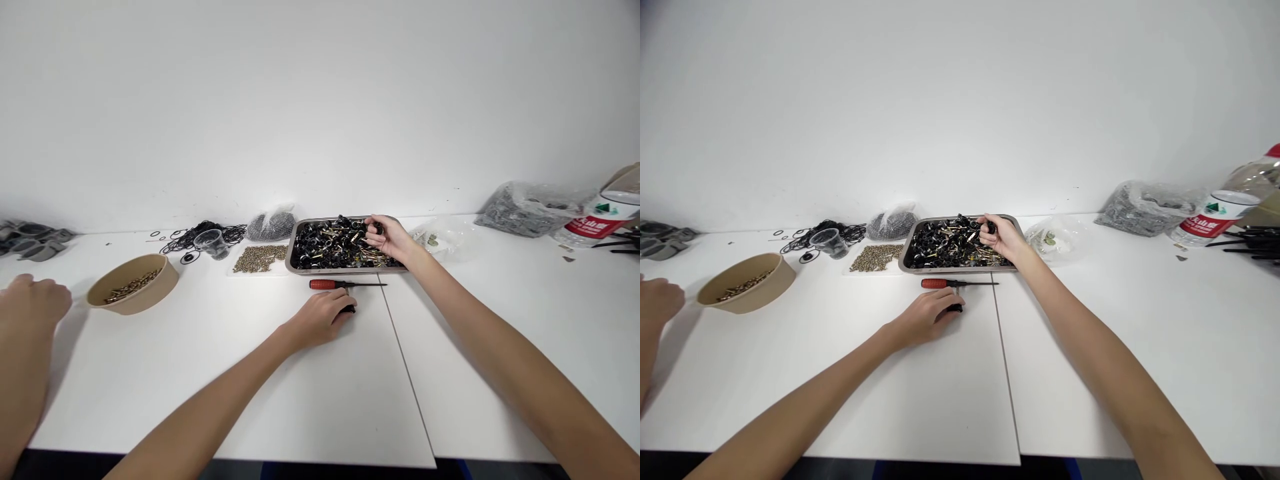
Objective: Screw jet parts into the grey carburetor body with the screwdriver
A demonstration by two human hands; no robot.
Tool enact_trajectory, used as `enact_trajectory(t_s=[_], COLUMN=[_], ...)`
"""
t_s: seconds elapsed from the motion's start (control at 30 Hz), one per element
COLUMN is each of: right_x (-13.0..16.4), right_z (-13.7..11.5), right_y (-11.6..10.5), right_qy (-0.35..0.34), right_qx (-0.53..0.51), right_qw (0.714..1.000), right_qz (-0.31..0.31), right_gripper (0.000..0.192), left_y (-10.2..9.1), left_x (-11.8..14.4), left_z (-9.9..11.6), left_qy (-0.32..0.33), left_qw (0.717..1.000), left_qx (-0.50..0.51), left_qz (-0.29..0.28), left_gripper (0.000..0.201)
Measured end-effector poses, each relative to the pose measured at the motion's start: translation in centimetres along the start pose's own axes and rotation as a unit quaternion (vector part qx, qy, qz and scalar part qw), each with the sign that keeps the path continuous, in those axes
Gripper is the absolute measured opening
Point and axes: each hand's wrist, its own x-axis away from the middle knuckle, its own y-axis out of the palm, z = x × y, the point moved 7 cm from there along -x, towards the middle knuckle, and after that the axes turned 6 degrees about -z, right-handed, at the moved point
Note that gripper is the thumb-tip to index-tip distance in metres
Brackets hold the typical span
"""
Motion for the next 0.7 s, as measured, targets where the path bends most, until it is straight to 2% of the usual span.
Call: enact_trajectory(t_s=[0.2, 0.43, 0.53, 0.7], right_x=[0.1, 0.1, 0.2, 0.1], right_z=[-0.6, -0.5, -0.5, -0.2], right_y=[0.0, -0.7, -1.0, -1.1], right_qy=[0.003, 0.006, 0.002, 0.012], right_qx=[-0.032, -0.018, -0.014, 0.007], right_qw=[0.999, 1.000, 0.999, 0.999], right_qz=[-0.009, 0.025, 0.048, 0.051], right_gripper=[0.026, 0.039, 0.041, 0.039], left_y=[-0.1, 0.1, 0.1, 0.0], left_x=[0.1, 0.0, 0.0, 0.0], left_z=[0.0, -0.1, -0.1, -0.1], left_qy=[-0.006, -0.011, -0.009, -0.008], left_qw=[1.000, 1.000, 1.000, 1.000], left_qx=[0.003, 0.004, 0.003, 0.003], left_qz=[-0.005, -0.010, -0.009, -0.008], left_gripper=[0.021, 0.022, 0.022, 0.022])
